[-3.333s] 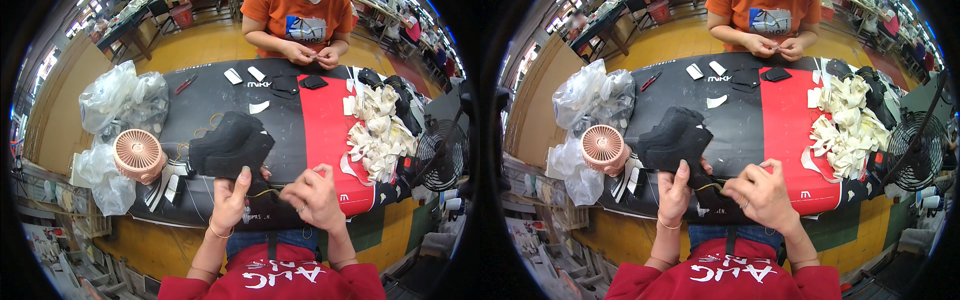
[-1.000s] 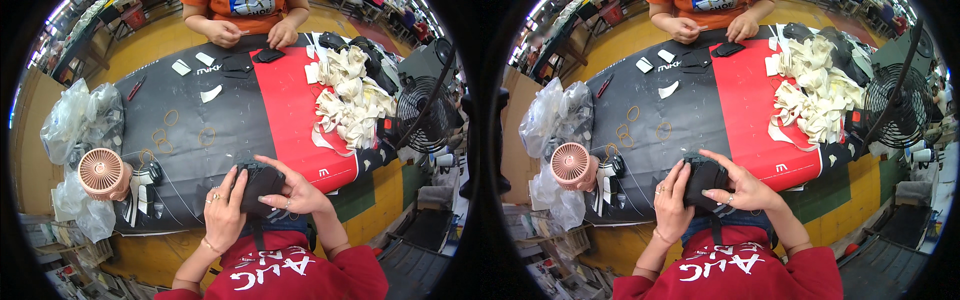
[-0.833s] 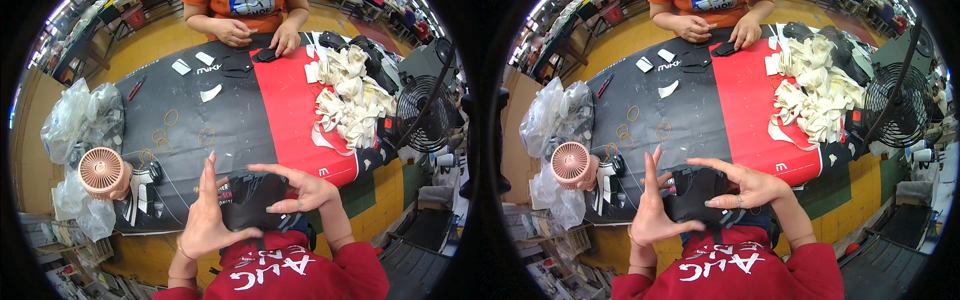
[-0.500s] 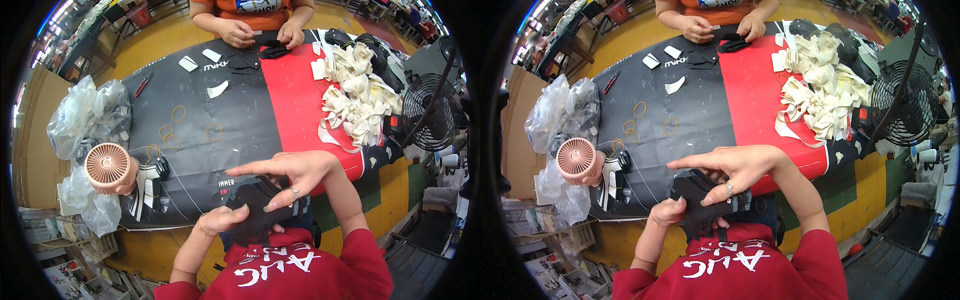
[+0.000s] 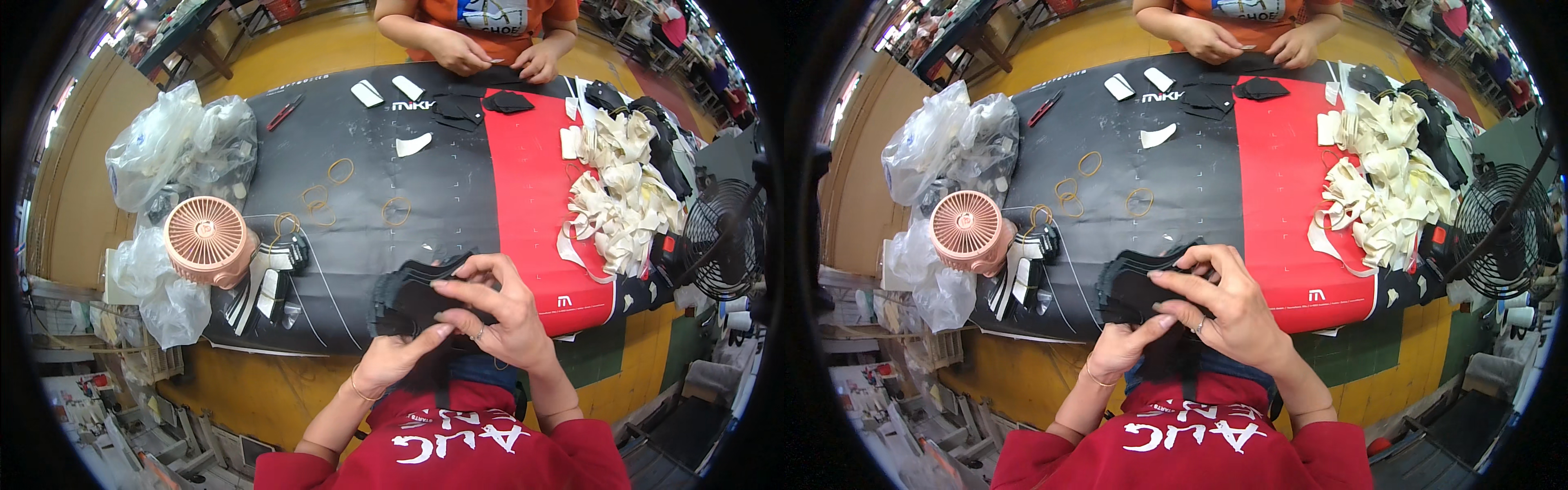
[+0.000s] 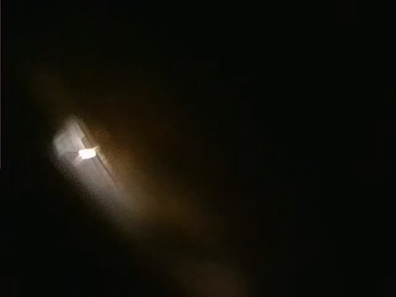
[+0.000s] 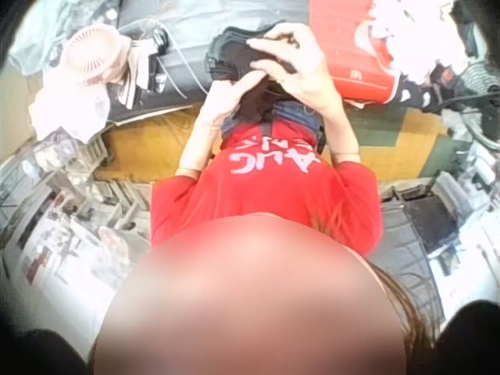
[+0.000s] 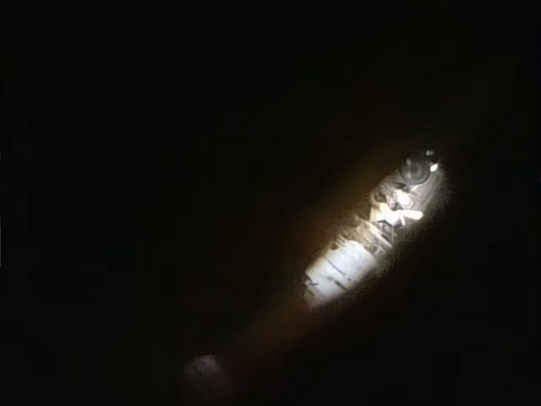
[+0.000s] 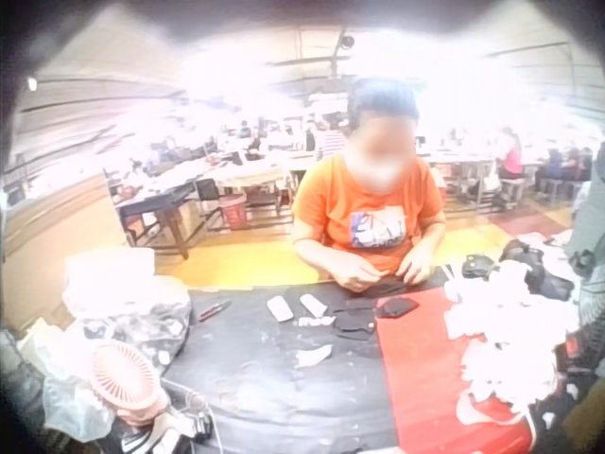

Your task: The person repeatedly picks up small white and black fabric pieces from a table, folds or aligns them, and places them into piles. They also handle rubber bands and a small fan, moving items aside to reach the work. The person works one piece at a time, occasionally turning pieces over and stacking them.

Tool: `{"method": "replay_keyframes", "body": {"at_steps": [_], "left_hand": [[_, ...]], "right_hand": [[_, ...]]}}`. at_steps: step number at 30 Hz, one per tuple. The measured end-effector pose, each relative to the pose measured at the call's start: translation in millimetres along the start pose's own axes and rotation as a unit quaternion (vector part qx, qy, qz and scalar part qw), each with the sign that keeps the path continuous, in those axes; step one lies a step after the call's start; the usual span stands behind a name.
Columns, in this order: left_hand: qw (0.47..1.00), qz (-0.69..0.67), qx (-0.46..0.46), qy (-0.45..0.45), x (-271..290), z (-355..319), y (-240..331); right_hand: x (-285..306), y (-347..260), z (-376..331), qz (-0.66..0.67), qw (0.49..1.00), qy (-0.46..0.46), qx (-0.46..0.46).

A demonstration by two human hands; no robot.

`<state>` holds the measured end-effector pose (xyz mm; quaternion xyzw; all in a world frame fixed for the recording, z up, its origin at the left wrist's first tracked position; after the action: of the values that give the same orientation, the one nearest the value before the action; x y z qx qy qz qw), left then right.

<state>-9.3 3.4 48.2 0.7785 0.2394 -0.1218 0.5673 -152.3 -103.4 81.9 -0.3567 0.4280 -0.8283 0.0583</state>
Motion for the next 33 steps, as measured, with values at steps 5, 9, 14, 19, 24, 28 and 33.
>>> {"method": "replay_keyframes", "body": {"at_steps": [5,9,14,19,24,28,33], "left_hand": [[0.998,-0.011,0.056,-0.024,5,-2,-4],[0.987,-0.11,0.098,-0.06,17,0,-10],[0.976,-0.175,0.122,-0.034,20,1,-16],[0.976,-0.19,0.091,-0.044,23,2,-21],[0.967,-0.243,0.052,-0.063,30,3,-29],[0.96,-0.272,0.034,-0.058,35,4,-36],[0.977,-0.211,0.031,0.009,39,7,-40]], "right_hand": [[-11,8,-9,0.002,1.0,0.017,-0.022],[-13,13,-8,0.015,0.999,0.012,-0.03],[-17,10,-8,0.053,0.994,0.012,-0.098],[-16,8,-3,-0.058,0.997,-0.01,-0.058],[-25,8,-3,-0.12,0.991,0.052,0.014],[-34,7,-8,-0.146,0.982,0.117,0.033],[-32,9,-9,-0.185,0.976,0.098,0.056]]}}
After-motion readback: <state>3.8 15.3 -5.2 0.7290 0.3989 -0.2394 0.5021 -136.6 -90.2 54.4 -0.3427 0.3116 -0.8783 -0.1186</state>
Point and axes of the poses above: each hand's wrist, its own z-axis towards the middle knuckle, its own x-axis out of the back of the hand, y = z × x, the point moved 2 cm from there along z, towards the middle knuckle, and after that the axes turned 4 degrees about -z, right-handed, at the moved point
